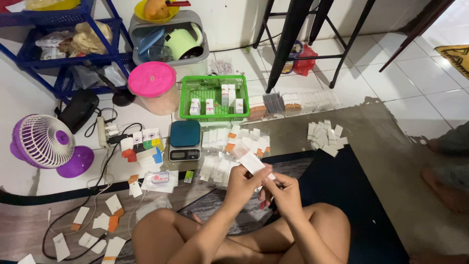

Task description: The person sits on a mat and repeatedly folds small white rectangular paper pieces in half using both hands. The folded pieces are placed into a growing pile on the floor. The person continues this repetitive folding action throughout the clip.

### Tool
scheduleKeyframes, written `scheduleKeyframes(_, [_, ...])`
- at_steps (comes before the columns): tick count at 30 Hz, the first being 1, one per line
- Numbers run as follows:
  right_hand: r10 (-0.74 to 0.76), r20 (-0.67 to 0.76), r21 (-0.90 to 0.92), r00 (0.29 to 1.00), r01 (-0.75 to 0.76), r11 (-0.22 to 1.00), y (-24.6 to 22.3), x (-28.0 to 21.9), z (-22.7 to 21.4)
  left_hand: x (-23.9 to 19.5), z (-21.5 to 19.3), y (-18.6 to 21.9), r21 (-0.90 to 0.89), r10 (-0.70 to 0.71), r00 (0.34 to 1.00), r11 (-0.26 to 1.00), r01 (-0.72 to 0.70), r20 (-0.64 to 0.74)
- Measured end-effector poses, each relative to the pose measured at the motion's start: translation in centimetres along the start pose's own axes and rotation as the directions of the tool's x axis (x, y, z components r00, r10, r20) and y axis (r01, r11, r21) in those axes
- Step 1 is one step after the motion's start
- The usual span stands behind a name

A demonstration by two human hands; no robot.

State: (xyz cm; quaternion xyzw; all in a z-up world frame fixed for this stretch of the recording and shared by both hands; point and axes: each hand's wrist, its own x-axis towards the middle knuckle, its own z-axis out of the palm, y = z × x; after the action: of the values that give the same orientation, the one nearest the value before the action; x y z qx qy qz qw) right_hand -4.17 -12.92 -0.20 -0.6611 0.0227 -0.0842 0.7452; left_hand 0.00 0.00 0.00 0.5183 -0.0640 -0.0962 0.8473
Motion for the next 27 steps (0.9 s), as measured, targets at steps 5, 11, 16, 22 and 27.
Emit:
scheduleKeyframes(5, [0.014,-0.086,0.052,0.996,-0.009,0.999,1.8,-0.7,0.2,0.0,-0.3,-0.2,0.043,0.026,1.000,0.999,-0.026,0.011])
scheduleKeyframes(11, [0.013,-0.133,0.080,0.991,-0.003,0.997,1.7,-0.9,0.5,0.7,-1.4,0.5,0.207,0.190,0.924,0.970,-0.125,-0.331])
scheduleKeyframes(16, [-0.009,-0.134,0.100,0.991,0.022,0.995,1.6,-1.0,1.0,0.5,-1.0,0.9,0.063,0.138,0.906,0.990,-0.123,-0.400])
scheduleKeyframes(22, [0.002,-0.145,0.099,0.989,0.012,0.995,1.1,-1.0,1.2,0.7,-0.8,0.5,-0.050,0.069,0.889,0.993,-0.103,-0.453])
scheduleKeyframes(27, [-0.013,-0.156,0.069,0.988,0.024,0.997,1.6,-0.9,1.0,1.3,-0.9,-0.1,-0.149,-0.014,0.891,0.987,-0.061,-0.454])
